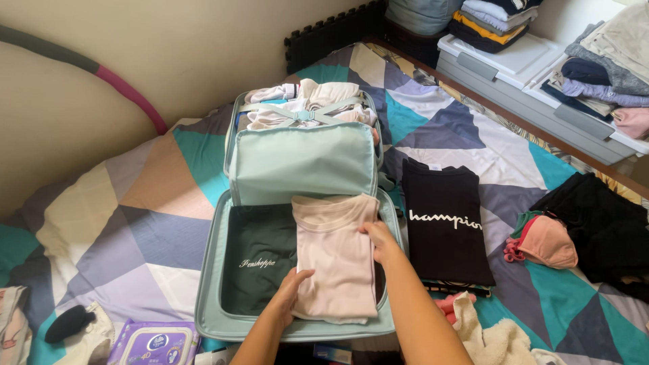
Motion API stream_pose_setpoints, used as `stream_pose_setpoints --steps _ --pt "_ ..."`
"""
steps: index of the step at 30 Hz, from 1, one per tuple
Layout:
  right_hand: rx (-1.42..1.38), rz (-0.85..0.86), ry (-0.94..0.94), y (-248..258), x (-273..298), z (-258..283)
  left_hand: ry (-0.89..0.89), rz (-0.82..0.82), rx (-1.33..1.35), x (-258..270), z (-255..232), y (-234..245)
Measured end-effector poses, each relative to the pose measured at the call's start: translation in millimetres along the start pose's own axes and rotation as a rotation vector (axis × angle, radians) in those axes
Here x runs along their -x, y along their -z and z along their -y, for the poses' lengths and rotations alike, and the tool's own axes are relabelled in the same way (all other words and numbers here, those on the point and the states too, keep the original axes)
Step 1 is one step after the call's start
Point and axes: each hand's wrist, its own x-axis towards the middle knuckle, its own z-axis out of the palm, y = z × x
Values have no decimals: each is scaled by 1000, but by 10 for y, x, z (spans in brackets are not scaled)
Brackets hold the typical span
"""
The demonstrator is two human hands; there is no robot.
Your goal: The person secures a compression strap over folded clothes in one compartment of a light blue suitcase, then places folded shirts, pants, and personal care items into the other compartment. The suitcase remains open on the bed throughout the clip.
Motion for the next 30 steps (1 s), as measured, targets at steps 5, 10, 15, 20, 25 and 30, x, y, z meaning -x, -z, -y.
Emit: stream_pose_setpoints --steps 5,10,15,20,25,30 --pt "394 -230 278 34 -182 -188 -200 123 -176 -503 362 91" --pt "924 -533 535 12 26 -428 -478 -199 -616 -431 400 -19" --pt "1057 -427 677 145 327 -724 -1056 -170 -1377 -15 399 -299" --pt "1327 -312 613 29 867 -600 -780 56 -1775 -37 152 -592" --pt "1836 -17 173 -195 1721 -217 -810 90 -1836 -81 113 -626" --pt "1994 399 239 -377 2172 115 -955 242 -2016 -103 160 -487"
